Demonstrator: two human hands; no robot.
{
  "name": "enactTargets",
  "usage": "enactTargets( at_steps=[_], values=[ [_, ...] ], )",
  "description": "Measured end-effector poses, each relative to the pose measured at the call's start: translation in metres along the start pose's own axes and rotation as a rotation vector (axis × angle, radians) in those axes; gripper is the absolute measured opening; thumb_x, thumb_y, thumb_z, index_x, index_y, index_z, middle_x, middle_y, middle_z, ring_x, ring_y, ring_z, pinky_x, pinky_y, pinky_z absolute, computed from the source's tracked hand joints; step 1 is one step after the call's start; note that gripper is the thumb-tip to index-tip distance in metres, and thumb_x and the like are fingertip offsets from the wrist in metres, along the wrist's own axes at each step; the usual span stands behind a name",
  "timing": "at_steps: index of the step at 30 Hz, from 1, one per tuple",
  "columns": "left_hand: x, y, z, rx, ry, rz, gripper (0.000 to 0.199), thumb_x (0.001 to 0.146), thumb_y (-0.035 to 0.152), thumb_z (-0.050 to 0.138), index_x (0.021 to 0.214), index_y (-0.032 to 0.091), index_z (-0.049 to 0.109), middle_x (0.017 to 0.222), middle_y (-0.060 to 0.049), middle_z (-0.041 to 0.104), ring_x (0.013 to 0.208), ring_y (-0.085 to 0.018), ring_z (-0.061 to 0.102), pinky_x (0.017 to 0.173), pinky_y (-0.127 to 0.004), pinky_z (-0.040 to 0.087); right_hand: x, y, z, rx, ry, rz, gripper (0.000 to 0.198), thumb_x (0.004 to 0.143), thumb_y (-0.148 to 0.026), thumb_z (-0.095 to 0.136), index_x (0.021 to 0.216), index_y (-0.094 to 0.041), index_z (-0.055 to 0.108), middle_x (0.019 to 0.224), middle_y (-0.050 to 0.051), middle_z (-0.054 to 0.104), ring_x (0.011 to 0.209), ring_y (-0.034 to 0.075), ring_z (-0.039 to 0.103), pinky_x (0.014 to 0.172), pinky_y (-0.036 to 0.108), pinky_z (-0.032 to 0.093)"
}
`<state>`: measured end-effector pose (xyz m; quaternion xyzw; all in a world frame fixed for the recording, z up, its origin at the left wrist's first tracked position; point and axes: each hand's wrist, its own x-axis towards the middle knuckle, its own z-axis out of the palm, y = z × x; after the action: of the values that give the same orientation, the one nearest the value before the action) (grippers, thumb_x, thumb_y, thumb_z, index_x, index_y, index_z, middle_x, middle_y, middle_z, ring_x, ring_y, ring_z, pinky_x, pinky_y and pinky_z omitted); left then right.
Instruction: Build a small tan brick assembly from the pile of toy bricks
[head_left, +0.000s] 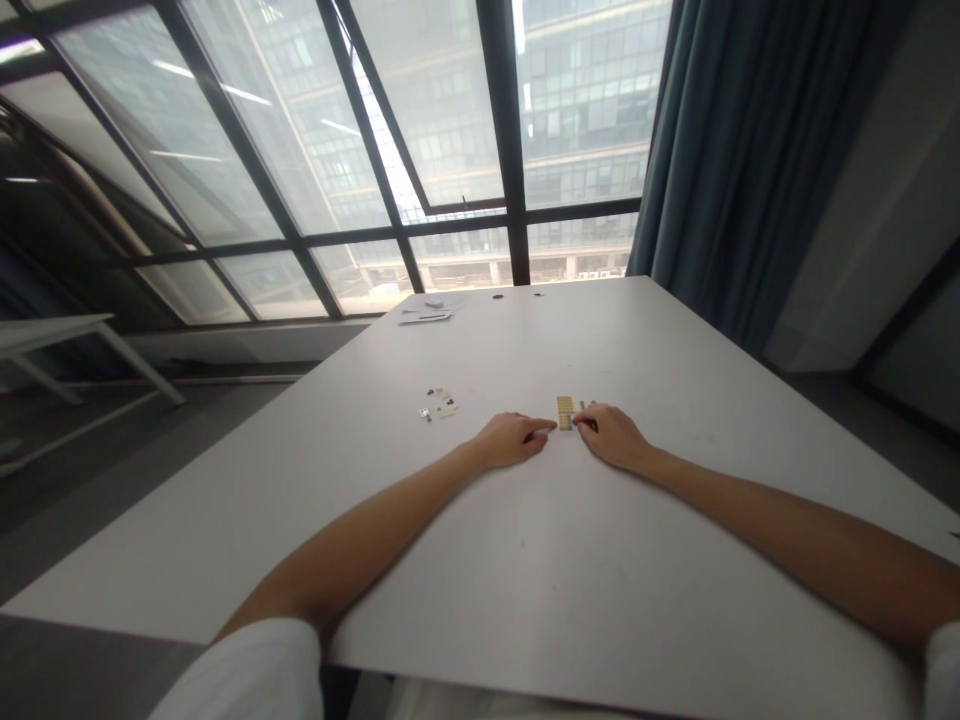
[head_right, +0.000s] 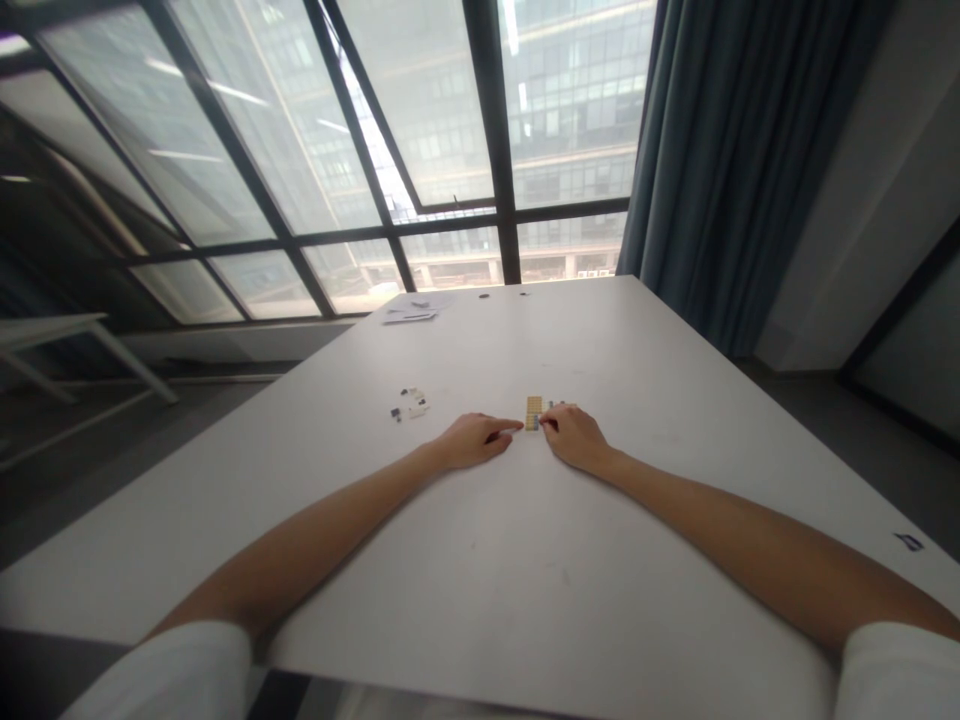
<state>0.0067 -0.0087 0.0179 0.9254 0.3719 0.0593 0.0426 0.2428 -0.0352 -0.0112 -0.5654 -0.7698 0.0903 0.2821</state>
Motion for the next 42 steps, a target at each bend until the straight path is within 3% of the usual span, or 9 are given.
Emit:
enactTargets(
  at_steps=[7, 24, 33, 38, 42],
  values=[
    [0.001, 0.0, 0.001, 0.009, 0.004, 0.009, 0.044, 0.095, 0.038, 0.044, 0.136, 0.032, 0.06, 0.093, -0.002, 0.076, 0.089, -0.021, 0.071, 0.083, -0.029, 0.05, -0.001, -0.002, -0.001, 0.0, 0.018, -0.037, 0.025, 0.082, -0.014, 0.054, 0.084, -0.02, 0.078, 0.089, 0.005, 0.075, 0.084, 0.018, 0.065, 0.078, 0.027, 0.045],
    [0.0, 0.0, 0.0, 0.009, 0.004, 0.0, 0.044, 0.096, 0.04, 0.043, 0.136, 0.033, 0.06, 0.097, -0.002, 0.076, 0.093, -0.021, 0.07, 0.086, -0.029, 0.05, 0.0, -0.002, -0.001, 0.023, 0.011, -0.061, 0.025, 0.081, -0.013, 0.053, 0.085, -0.019, 0.078, 0.09, 0.006, 0.076, 0.085, 0.018, 0.065, 0.082, 0.027, 0.045],
    [0.0, 0.003, 0.001, -0.012, 0.052, -0.014, 0.039, 0.096, 0.037, 0.044, 0.128, 0.031, 0.066, 0.093, -0.002, 0.076, 0.089, -0.02, 0.069, 0.085, -0.029, 0.049, -0.002, -0.003, -0.003, 0.095, 0.163, 0.048, 0.021, 0.08, -0.019, 0.052, 0.083, -0.019, 0.073, 0.08, 0.004, 0.072, 0.068, 0.016, 0.058, 0.066, 0.026, 0.04],
    [0.001, 0.002, 0.003, -0.018, 0.164, -0.113, 0.036, 0.097, 0.037, 0.04, 0.11, 0.026, 0.072, 0.087, -0.003, 0.074, 0.082, -0.018, 0.067, 0.079, -0.027, 0.047, -0.006, -0.011, -0.007, 0.145, 0.225, -0.091, 0.018, 0.086, -0.026, 0.05, 0.08, -0.018, 0.066, 0.069, 0.001, 0.062, 0.062, 0.014, 0.051, 0.063, 0.025, 0.036],
    [0.003, -0.001, 0.003, 0.039, 0.208, -0.212, 0.034, 0.096, 0.035, 0.04, 0.095, 0.022, 0.072, 0.083, -0.005, 0.073, 0.079, -0.019, 0.066, 0.073, -0.027, 0.045, -0.011, -0.015, -0.007, 0.12, 0.075, -0.35, 0.027, 0.089, -0.024, 0.047, 0.064, -0.019, 0.055, 0.063, 0.0, 0.054, 0.061, 0.013, 0.047, 0.065, 0.025, 0.034]
  ],
)
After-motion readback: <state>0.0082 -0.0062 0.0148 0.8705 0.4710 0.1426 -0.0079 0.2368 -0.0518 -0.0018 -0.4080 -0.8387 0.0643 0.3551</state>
